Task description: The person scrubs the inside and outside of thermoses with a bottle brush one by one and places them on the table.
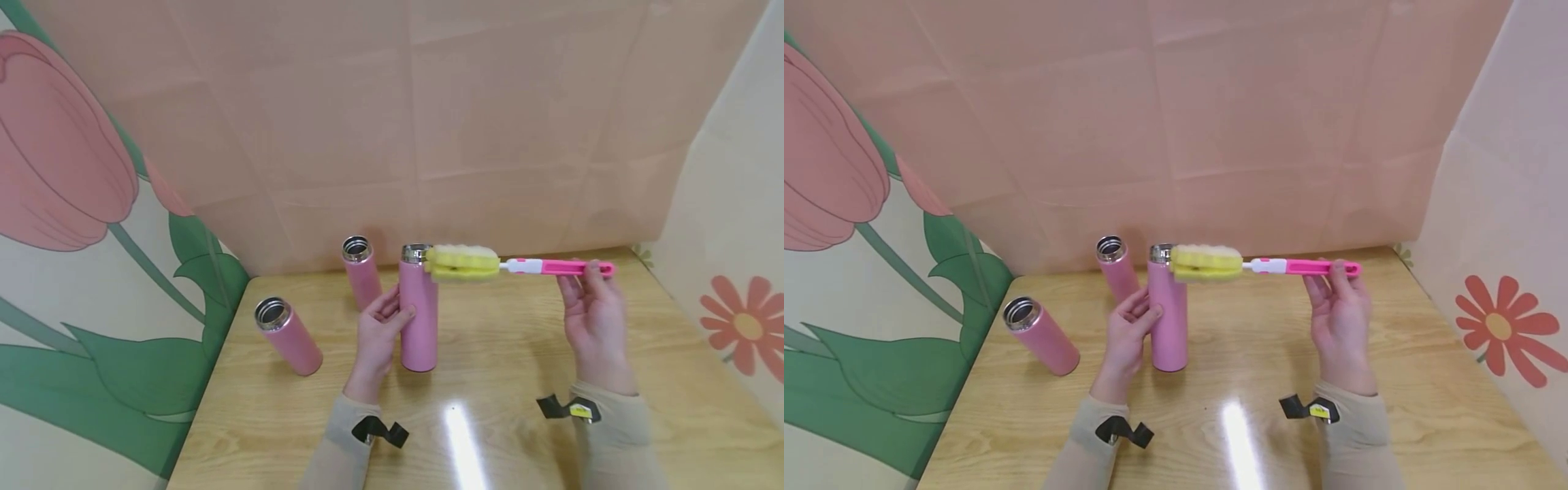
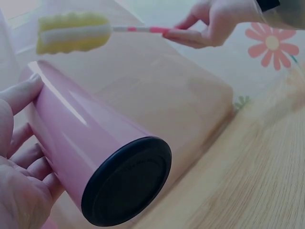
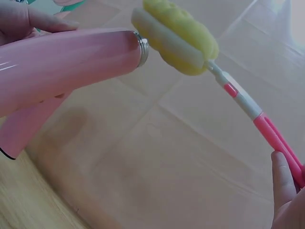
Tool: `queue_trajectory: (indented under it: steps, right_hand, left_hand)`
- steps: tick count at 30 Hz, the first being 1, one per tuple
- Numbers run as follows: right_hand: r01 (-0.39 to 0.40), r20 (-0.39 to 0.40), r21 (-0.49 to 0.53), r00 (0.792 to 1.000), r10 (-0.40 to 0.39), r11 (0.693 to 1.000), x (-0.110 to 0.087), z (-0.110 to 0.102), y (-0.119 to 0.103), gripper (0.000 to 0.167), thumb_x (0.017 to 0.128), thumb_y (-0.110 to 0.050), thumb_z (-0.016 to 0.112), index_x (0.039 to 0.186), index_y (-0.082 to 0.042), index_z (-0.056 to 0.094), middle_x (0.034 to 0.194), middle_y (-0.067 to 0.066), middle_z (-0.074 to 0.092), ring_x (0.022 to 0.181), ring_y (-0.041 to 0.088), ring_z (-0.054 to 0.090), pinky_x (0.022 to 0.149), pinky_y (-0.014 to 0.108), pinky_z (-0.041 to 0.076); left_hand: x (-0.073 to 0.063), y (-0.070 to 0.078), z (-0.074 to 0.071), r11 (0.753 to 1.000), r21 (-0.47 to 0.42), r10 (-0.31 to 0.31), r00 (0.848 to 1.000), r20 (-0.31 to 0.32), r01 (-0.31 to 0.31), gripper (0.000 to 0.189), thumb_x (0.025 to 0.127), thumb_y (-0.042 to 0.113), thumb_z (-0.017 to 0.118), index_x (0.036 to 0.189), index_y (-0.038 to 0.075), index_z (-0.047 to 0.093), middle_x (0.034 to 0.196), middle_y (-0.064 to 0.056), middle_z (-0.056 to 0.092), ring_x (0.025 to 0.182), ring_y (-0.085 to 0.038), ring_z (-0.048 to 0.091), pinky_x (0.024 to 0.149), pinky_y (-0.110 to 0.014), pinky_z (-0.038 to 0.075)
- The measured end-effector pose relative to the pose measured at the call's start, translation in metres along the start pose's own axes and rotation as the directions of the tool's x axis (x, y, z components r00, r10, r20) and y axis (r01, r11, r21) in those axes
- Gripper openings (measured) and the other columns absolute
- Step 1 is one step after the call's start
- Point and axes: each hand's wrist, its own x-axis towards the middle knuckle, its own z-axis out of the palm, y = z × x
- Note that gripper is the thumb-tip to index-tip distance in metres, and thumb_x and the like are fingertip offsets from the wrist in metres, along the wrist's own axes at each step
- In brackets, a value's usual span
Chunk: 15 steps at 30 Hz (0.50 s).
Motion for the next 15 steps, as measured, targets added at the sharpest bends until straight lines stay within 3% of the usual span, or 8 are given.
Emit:
queue_trajectory:
  steps: [6,15]
  right_hand:
    - [0.001,-0.020,-0.036,1.000,-0.002,0.999,-0.0005,0.0001,0.0024,0.022,0.102,-0.007,0.070,0.123,-0.004,0.060,0.113,0.013,0.069,0.102,0.030,0.076,0.099,0.036,0.057]
    - [0.020,-0.006,-0.061,1.000,-0.021,0.998,0.0035,-0.0020,0.0073,0.020,0.102,-0.006,0.070,0.119,-0.003,0.060,0.109,0.014,0.070,0.097,0.031,0.076,0.095,0.037,0.060]
  left_hand:
    - [-0.0017,0.0025,0.0005,1.000,-0.013,0.015,1.000,0.023,-0.015,0.052,0.091,-0.008,0.077,0.141,-0.007,0.062,0.129,-0.023,0.073,0.115,-0.025,0.073,0.101,-0.041,0.059]
    - [-0.0013,0.0038,-0.0003,0.999,-0.039,-0.007,0.999,0.042,0.009,0.050,0.093,-0.006,0.074,0.142,-0.007,0.061,0.131,-0.025,0.071,0.116,-0.026,0.073,0.099,-0.041,0.060]
